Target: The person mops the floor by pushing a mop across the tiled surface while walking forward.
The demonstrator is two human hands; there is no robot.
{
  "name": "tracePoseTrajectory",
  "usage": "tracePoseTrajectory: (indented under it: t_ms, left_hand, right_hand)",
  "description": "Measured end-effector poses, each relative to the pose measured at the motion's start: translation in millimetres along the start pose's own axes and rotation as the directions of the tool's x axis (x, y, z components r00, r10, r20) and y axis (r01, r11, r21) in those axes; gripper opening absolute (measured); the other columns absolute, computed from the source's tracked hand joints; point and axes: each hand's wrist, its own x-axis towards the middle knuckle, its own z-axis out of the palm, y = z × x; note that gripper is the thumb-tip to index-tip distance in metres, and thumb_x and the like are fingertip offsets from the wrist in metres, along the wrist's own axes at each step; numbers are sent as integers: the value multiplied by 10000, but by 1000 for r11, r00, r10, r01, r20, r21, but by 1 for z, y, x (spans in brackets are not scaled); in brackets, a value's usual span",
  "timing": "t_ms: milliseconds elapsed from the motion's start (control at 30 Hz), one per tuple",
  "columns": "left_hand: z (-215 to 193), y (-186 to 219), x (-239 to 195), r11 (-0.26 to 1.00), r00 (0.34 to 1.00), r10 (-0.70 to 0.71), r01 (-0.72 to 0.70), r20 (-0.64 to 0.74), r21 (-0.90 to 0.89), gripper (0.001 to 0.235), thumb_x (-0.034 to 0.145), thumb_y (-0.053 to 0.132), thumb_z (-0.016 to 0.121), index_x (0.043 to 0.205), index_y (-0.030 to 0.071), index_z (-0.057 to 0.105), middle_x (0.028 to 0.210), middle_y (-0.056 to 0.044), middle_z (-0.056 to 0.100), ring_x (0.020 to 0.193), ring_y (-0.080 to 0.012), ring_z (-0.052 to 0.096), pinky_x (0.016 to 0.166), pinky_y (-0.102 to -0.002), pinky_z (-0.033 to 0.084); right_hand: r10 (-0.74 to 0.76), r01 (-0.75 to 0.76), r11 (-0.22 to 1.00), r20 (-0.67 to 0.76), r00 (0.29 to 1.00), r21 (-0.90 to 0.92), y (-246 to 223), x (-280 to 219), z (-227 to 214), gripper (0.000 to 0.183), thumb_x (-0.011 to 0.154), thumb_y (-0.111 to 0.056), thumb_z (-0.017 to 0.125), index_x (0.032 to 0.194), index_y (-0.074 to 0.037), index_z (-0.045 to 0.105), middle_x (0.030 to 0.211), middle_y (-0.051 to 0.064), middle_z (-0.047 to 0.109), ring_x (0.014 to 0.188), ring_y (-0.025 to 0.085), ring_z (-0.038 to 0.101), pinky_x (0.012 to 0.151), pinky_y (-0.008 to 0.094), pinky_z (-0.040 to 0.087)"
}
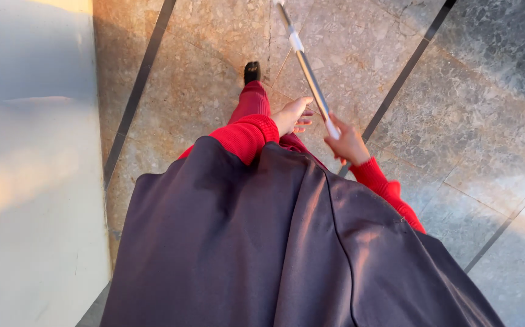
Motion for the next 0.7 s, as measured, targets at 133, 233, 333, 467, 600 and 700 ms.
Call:
tracePoseTrajectory:
  t_ms: [133,233,333,467,600,700]
  left_hand:
    - [-7,-13,-13,1000,1000,-2,2,-25,17,641,896,584,556,1440,248,511,1159,16,665,958,-215,628,906,-483,460]
    - [-23,-19,-18,999,999,-3,4,-47,32,617,908,585,554,1427,252,538,1164,20,660,957,-210,628,903,-475,467]
    - [-44,-21,-24,1000,997,-1,0,-80,-8,599,910,568,558,1414,245,541,1187,19,672,978,-211,640,913,-479,477]
    - [-97,-23,-40,994,995,-16,6,-98,-105,598,919,555,550,1424,236,518,1226,9,657,1026,-218,629,944,-485,475]
    - [-150,-14,-39,972,994,-12,-14,-110,-233,597,932,521,548,1436,206,496,1248,-2,643,1048,-222,619,961,-495,464]
    - [-175,-3,-52,953,993,1,-37,-118,-302,604,939,502,560,1447,184,484,1250,-14,651,1050,-226,625,965,-504,468]
  right_hand:
    - [13,-12,993,15,1000,-116,10,-90,-18,724,875,-249,651,1566,-333,451,633,131,641,457,187,620,457,350,527]
    - [115,-91,962,77,990,-259,41,-116,-37,739,838,-334,685,1533,-391,439,806,106,725,532,272,682,520,428,578]
    - [-120,47,910,-154,981,-411,106,-95,-44,659,865,-397,742,1491,-318,552,963,174,759,754,308,730,672,446,577]
    - [-72,-39,896,-230,970,-443,99,-63,-62,571,868,-452,747,1420,-334,659,979,191,767,853,355,749,772,448,589]
    - [-38,-61,876,-195,980,-479,42,-20,-77,604,869,-465,754,1447,-325,651,1030,172,772,821,346,772,751,452,590]
    - [-351,238,834,-147,925,-498,4,34,-70,555,904,-412,784,1413,-215,685,1195,183,736,1028,320,731,871,411,574]
